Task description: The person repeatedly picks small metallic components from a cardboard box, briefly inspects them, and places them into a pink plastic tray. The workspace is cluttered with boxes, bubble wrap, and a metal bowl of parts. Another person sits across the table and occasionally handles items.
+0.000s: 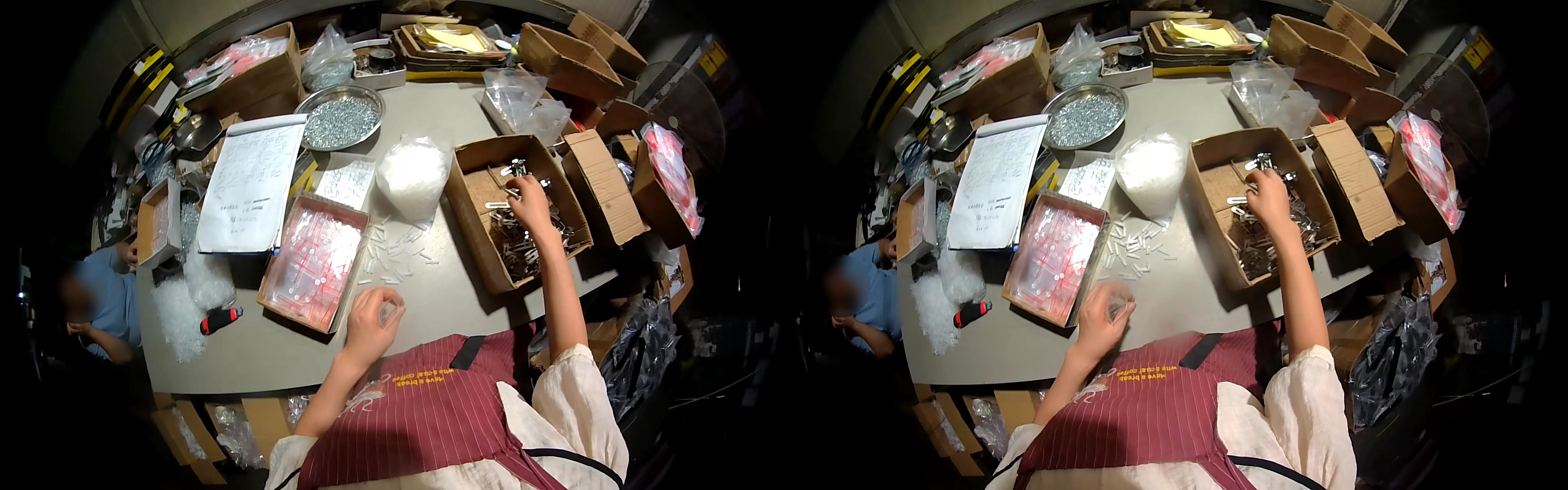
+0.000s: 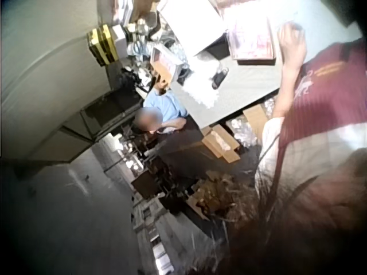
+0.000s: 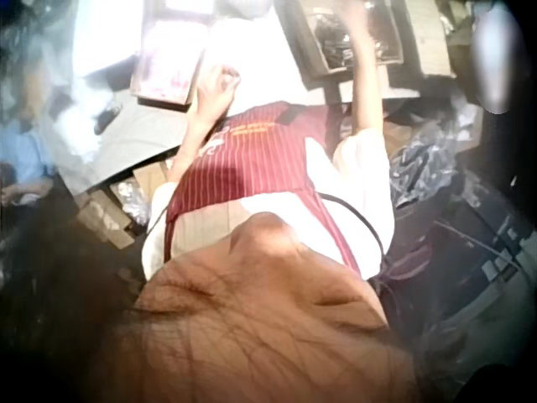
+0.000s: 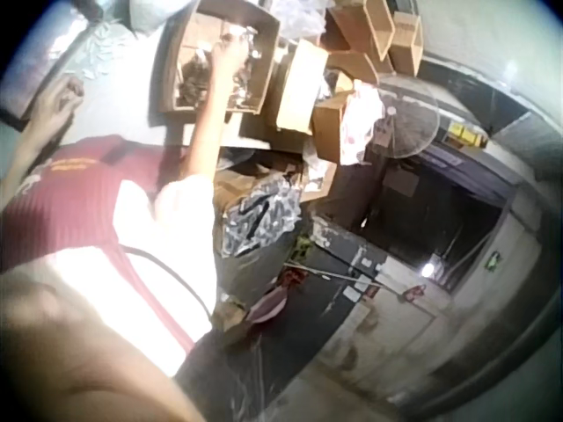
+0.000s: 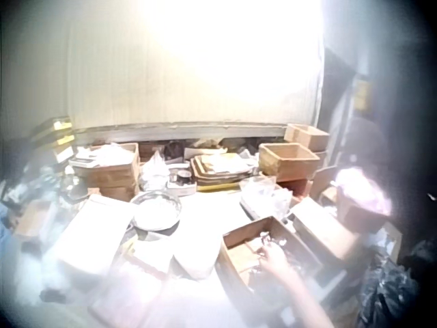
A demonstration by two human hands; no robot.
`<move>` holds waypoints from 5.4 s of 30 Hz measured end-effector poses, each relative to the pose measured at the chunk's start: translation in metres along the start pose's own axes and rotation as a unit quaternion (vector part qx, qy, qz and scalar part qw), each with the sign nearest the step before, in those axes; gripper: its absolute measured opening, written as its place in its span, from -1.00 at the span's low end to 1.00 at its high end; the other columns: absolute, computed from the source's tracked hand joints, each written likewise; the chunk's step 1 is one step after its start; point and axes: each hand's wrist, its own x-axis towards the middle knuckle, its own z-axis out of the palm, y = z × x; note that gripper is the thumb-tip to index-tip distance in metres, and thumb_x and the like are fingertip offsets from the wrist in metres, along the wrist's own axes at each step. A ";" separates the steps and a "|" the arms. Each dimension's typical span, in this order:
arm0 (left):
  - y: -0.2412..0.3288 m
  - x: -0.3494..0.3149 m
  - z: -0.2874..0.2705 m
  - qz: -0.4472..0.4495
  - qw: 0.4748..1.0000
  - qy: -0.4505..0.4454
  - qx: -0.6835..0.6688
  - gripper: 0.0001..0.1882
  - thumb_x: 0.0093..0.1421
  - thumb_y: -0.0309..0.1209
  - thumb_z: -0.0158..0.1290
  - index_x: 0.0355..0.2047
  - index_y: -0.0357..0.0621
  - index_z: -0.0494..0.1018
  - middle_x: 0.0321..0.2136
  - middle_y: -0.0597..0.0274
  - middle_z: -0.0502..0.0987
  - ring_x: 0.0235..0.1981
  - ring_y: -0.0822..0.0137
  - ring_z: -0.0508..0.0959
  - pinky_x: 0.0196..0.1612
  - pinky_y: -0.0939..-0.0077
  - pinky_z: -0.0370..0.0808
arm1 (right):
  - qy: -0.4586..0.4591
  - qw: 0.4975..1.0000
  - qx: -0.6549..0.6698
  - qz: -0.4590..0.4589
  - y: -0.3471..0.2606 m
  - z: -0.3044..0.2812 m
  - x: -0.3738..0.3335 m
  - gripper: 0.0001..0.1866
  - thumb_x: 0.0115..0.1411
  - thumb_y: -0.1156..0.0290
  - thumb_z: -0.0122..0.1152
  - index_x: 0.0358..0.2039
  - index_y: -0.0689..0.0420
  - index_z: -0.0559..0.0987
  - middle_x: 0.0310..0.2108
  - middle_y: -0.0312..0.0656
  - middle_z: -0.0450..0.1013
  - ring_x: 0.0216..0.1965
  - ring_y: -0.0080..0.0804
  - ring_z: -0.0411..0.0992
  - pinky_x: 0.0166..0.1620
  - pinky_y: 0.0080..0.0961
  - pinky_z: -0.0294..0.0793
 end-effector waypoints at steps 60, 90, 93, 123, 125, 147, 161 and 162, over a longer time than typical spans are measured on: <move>0.035 0.042 0.004 -0.020 0.994 0.082 -0.071 -0.71 0.14 -0.51 0.29 -0.18 -0.21 0.44 -0.28 0.08 0.57 -0.19 0.04 0.59 -0.09 0.24 0.51 | -0.215 0.710 0.663 0.103 -0.189 -0.053 -0.071 -0.78 0.10 0.53 0.39 -0.33 0.15 0.47 -0.38 -0.37 0.43 -0.31 -0.67 0.38 -0.23 -0.70 0.34; 0.032 0.053 -0.067 -0.149 0.903 0.005 -0.402 -0.87 0.37 -0.48 0.08 -0.15 -0.31 0.47 -0.29 0.16 0.62 -0.25 0.40 0.65 -0.33 0.54 0.62 | -0.298 0.830 0.462 -0.092 -0.230 -0.056 -0.064 -0.81 0.29 0.53 0.32 -0.16 0.34 0.53 -0.32 -0.22 0.56 -0.22 -0.51 0.59 -0.13 -0.55 0.61; 0.034 0.055 -0.068 -0.144 0.915 0.006 -0.376 -0.90 0.35 -0.49 0.09 -0.20 -0.29 0.47 -0.36 0.20 0.61 -0.33 0.45 0.63 -0.39 0.60 0.58 | -0.305 0.806 0.503 -0.070 -0.228 -0.049 -0.068 -0.76 0.30 0.53 0.31 -0.08 0.32 0.49 -0.24 -0.20 0.55 -0.19 -0.49 0.60 -0.10 -0.54 0.61; -0.009 -0.052 -0.091 -0.119 0.890 0.300 -0.321 -0.86 0.50 -0.37 -0.06 -0.16 -0.19 0.36 -0.42 0.37 0.46 -0.34 0.59 0.43 -0.22 0.71 0.38 | -0.354 0.765 0.466 -0.269 -0.342 0.003 -0.118 -0.81 0.24 0.35 0.24 -0.30 0.21 0.51 -0.43 -0.02 0.51 -0.43 -0.07 0.52 -0.34 -0.27 0.49; -0.018 -0.063 -0.083 -0.150 0.869 0.330 -0.335 -0.88 0.51 -0.38 -0.10 -0.17 -0.16 0.33 -0.47 0.43 0.39 -0.43 0.62 0.38 -0.30 0.73 0.34 | -0.359 0.758 0.466 -0.283 -0.354 0.015 -0.131 -0.77 0.26 0.29 0.25 -0.31 0.20 0.50 -0.41 0.01 0.51 -0.41 0.02 0.51 -0.34 -0.21 0.48; -0.158 -0.415 -0.060 -0.589 0.749 0.114 0.281 -0.61 0.25 -0.06 0.01 -0.41 -0.16 0.54 -0.37 -0.17 0.62 -0.29 -0.21 0.63 -0.20 -0.12 0.54 | -0.126 0.933 0.232 -0.247 -0.285 0.162 -0.018 -0.72 0.15 0.24 0.36 -0.39 0.22 0.55 -0.34 -0.06 0.47 -0.18 0.00 0.41 -0.05 -0.11 0.38; 0.019 -0.073 -0.131 -0.242 0.881 0.256 -0.317 -0.69 0.32 -0.58 0.10 0.06 -0.27 0.40 -0.31 0.15 0.61 -0.34 0.28 0.63 -0.22 0.45 0.60 | -0.381 0.555 0.737 0.057 -0.309 0.034 -0.112 -0.86 0.40 0.44 0.14 -0.11 0.23 0.52 -0.11 -0.13 0.59 -0.09 -0.46 0.52 0.09 -0.46 0.45; 0.018 -0.070 -0.124 -0.243 0.874 0.229 -0.354 -0.70 0.33 -0.57 0.09 0.06 -0.28 0.39 -0.30 0.13 0.62 -0.36 0.27 0.63 -0.24 0.43 0.61 | -0.398 0.583 0.707 0.035 -0.300 0.046 -0.125 -0.85 0.41 0.46 0.13 -0.07 0.23 0.51 -0.15 -0.23 0.55 -0.06 -0.50 0.50 0.09 -0.50 0.43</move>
